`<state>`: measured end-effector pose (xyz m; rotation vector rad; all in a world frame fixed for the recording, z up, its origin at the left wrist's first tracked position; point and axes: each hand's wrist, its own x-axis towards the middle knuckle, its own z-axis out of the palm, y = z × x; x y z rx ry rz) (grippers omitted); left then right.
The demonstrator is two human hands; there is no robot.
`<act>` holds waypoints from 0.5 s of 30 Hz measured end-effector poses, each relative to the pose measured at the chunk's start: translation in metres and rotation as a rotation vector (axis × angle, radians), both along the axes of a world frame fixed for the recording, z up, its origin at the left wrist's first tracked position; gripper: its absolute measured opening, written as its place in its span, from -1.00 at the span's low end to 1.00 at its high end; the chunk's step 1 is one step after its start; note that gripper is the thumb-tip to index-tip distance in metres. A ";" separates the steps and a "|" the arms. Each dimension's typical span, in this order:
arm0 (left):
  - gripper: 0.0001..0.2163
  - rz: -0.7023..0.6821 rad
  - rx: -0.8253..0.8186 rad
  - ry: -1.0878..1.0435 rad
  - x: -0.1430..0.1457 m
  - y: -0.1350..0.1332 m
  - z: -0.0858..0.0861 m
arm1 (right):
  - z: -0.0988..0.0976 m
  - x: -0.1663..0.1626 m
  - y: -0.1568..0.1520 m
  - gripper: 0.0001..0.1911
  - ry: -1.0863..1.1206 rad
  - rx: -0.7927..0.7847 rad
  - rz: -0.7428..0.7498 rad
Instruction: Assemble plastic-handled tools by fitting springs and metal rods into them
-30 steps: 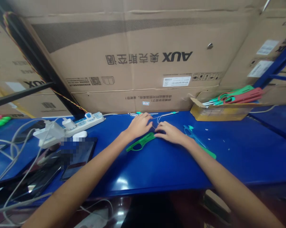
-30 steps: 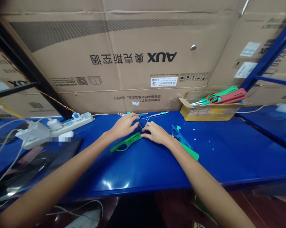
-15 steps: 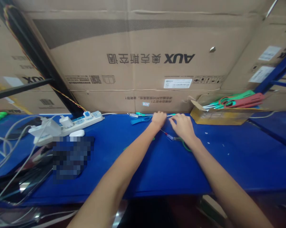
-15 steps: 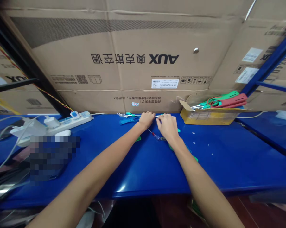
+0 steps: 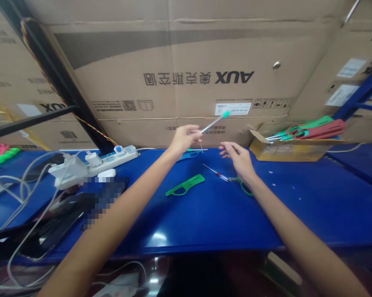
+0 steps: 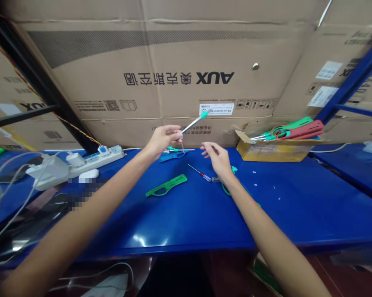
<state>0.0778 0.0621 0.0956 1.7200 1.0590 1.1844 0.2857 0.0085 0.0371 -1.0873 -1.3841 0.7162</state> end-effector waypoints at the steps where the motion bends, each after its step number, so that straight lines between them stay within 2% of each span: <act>1: -0.68 -0.060 -0.095 -0.176 -0.007 -0.012 -0.002 | 0.002 -0.010 -0.005 -0.52 0.085 -0.038 0.100; 3: -0.74 -0.180 -0.243 -0.376 -0.019 -0.037 -0.008 | 0.004 -0.029 -0.016 -0.49 0.190 -0.082 0.252; 5: -0.77 -0.257 -0.326 -0.476 -0.026 -0.058 -0.018 | 0.005 -0.043 -0.027 -0.48 0.233 -0.141 0.399; 9: -0.74 -0.196 -0.373 -0.475 -0.037 -0.081 -0.036 | 0.003 -0.051 -0.038 -0.45 0.301 -0.377 0.681; 12: -0.69 -0.187 -0.395 -0.400 -0.045 -0.084 -0.047 | -0.001 -0.051 -0.039 -0.49 0.302 -0.440 0.684; 15: -0.65 -0.250 -0.413 -0.383 -0.050 -0.085 -0.057 | -0.004 -0.055 -0.039 -0.62 0.284 -0.439 0.658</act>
